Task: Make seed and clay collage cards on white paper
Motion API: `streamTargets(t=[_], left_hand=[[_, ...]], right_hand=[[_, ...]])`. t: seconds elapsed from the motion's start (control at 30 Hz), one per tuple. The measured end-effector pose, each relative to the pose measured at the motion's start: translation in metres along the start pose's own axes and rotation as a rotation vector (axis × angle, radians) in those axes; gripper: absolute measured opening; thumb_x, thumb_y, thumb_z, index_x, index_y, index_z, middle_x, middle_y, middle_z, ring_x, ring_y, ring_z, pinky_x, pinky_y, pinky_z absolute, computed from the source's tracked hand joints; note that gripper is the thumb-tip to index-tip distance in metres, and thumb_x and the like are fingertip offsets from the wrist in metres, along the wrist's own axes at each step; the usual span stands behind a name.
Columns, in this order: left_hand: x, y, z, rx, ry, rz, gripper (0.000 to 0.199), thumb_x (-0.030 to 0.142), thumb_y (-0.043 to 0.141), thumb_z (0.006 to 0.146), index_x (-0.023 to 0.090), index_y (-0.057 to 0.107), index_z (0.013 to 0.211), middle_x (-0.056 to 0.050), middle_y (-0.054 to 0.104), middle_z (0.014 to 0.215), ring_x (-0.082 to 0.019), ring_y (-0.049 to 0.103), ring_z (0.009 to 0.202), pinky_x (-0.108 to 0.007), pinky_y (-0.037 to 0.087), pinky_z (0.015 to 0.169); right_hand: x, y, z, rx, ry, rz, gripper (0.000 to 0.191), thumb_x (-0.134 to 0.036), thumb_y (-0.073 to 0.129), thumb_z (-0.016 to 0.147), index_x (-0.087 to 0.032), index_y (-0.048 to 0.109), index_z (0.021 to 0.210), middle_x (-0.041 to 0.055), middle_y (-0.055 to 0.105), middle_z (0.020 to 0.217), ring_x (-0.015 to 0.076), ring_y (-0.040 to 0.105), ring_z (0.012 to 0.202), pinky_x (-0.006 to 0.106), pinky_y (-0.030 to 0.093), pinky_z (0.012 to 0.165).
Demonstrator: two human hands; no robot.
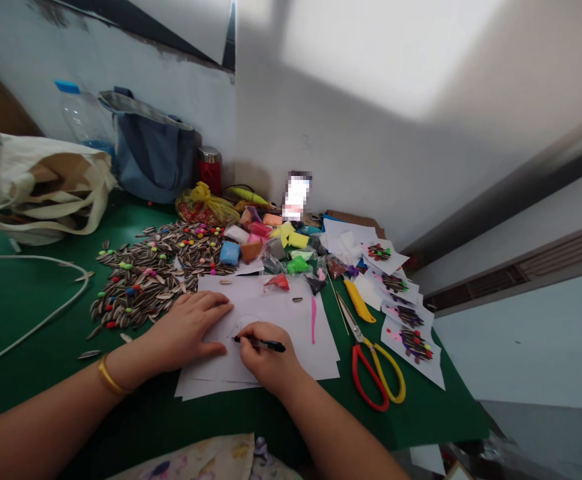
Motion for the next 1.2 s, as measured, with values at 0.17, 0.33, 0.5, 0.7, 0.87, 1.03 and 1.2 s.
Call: streamTargets(t=[0.17, 0.33, 0.5, 0.7, 0.87, 1.03, 1.2], left_hand=[[0.0, 0.0, 0.0, 0.006, 0.003, -0.004, 0.065, 0.051, 0.074, 0.074, 0.028, 0.056, 0.132, -0.009, 0.055, 0.136, -0.032, 0.048, 0.125, -0.046, 0.03, 0.105], [0.0, 0.0, 0.0, 0.001, -0.001, 0.001, 0.065, 0.051, 0.074, 0.074, 0.028, 0.056, 0.131, -0.009, 0.055, 0.135, -0.032, 0.048, 0.124, -0.046, 0.031, 0.103], [0.0, 0.0, 0.0, -0.002, -0.005, 0.003, 0.065, 0.051, 0.074, 0.074, 0.027, 0.056, 0.132, -0.009, 0.055, 0.135, -0.032, 0.048, 0.124, -0.045, 0.031, 0.104], [0.0, 0.001, 0.0, -0.016, -0.013, 0.002, 0.066, 0.052, 0.074, 0.074, 0.027, 0.055, 0.133, -0.009, 0.054, 0.137, -0.032, 0.047, 0.125, -0.045, 0.03, 0.104], [0.0, 0.0, 0.0, -0.016, -0.014, -0.001, 0.065, 0.051, 0.073, 0.074, 0.028, 0.056, 0.132, -0.009, 0.054, 0.137, -0.032, 0.047, 0.125, -0.045, 0.031, 0.104], [0.0, 0.0, 0.001, -0.014, -0.013, -0.004, 0.064, 0.051, 0.073, 0.075, 0.029, 0.056, 0.132, -0.009, 0.054, 0.137, -0.032, 0.047, 0.125, -0.045, 0.031, 0.104], [0.0, 0.0, 0.001, -0.013, -0.011, -0.002, 0.066, 0.051, 0.074, 0.074, 0.028, 0.055, 0.132, -0.009, 0.055, 0.137, -0.031, 0.047, 0.126, -0.045, 0.031, 0.104]], right_hand=[[0.001, -0.001, 0.001, 0.014, 0.009, 0.004, 0.017, -0.017, 0.055, 0.083, -0.021, 0.072, 0.087, 0.0029, 0.073, 0.086, 0.0188, 0.067, 0.081, 0.03, 0.053, 0.078], [0.005, -0.005, 0.001, 0.053, 0.021, 0.016, 0.017, -0.017, 0.055, 0.083, -0.02, 0.071, 0.086, 0.0034, 0.073, 0.085, 0.0189, 0.067, 0.081, 0.03, 0.052, 0.077], [0.015, -0.011, 0.0, 0.103, 0.079, 0.058, 0.016, -0.02, 0.056, 0.086, -0.021, 0.07, 0.092, 0.0029, 0.072, 0.086, 0.0181, 0.066, 0.08, 0.03, 0.052, 0.077], [0.016, -0.007, 0.004, 0.085, 0.064, 0.067, 0.018, -0.021, 0.057, 0.086, -0.023, 0.07, 0.097, 0.0023, 0.073, 0.095, 0.0184, 0.067, 0.09, 0.03, 0.052, 0.084], [0.014, -0.006, 0.005, 0.077, 0.066, 0.058, 0.019, -0.021, 0.057, 0.087, -0.023, 0.07, 0.099, 0.0021, 0.073, 0.096, 0.0182, 0.067, 0.09, 0.031, 0.052, 0.085], [0.013, -0.008, 0.005, 0.08, 0.079, 0.045, 0.017, -0.02, 0.056, 0.086, -0.022, 0.07, 0.096, 0.0028, 0.073, 0.093, 0.0187, 0.067, 0.088, 0.031, 0.052, 0.083], [0.015, -0.01, 0.005, 0.094, 0.084, 0.056, 0.018, -0.021, 0.056, 0.088, -0.022, 0.07, 0.098, 0.0027, 0.072, 0.094, 0.0183, 0.066, 0.089, 0.03, 0.051, 0.083]])
Point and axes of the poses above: each hand's wrist, its own z-axis towards the middle knuckle, its own y-axis out of the palm, x = y × z, the point moved 9 cm from there along z, towards the middle knuckle
